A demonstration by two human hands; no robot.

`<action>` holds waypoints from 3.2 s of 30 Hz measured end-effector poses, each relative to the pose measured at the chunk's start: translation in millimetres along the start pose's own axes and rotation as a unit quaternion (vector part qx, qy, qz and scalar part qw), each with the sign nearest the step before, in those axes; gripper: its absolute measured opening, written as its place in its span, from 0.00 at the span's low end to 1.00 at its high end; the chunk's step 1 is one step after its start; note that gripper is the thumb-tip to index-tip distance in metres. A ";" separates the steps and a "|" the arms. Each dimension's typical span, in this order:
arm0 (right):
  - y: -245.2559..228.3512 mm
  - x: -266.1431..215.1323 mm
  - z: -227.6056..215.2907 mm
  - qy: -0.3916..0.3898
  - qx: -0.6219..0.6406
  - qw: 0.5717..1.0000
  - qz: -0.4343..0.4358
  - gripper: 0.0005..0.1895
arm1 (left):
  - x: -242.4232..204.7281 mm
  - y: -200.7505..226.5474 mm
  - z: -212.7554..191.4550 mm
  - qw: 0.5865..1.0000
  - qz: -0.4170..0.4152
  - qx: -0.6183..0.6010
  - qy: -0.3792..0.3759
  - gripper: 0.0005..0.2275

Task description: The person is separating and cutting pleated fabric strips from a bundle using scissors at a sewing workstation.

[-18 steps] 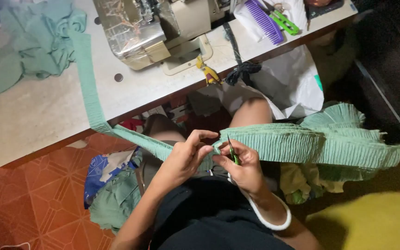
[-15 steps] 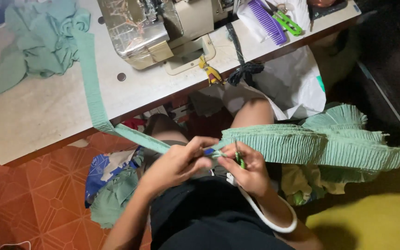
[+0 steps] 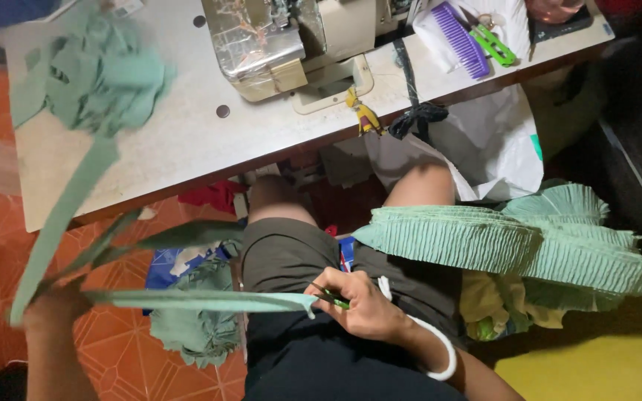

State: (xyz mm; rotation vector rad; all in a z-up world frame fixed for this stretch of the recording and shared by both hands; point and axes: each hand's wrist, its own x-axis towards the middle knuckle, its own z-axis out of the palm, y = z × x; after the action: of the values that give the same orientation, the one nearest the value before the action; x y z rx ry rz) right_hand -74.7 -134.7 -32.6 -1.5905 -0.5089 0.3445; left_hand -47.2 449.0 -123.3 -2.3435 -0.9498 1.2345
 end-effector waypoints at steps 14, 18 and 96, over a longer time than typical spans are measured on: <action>-30.8 -50.6 -77.3 0.258 -0.037 0.965 0.015 0.05 | -18.8 203.3 287.7 0.884 0.136 -0.113 -0.432 0.27; -47.9 -83.0 -106.2 0.415 -0.090 0.904 -0.053 0.07 | -32.4 195.9 174.3 0.919 0.328 -0.064 -0.207 0.23; -21.1 -81.0 -135.5 0.414 -0.416 0.808 0.052 0.15 | -322.9 288.4 -97.3 0.655 0.608 -0.435 0.114 0.04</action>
State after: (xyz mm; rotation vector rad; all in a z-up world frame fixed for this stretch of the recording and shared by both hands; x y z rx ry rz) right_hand -77.2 -291.8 -6.5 -2.4022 0.1667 -0.5959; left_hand 19.4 19.6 -33.5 -4.0430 0.5262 0.6767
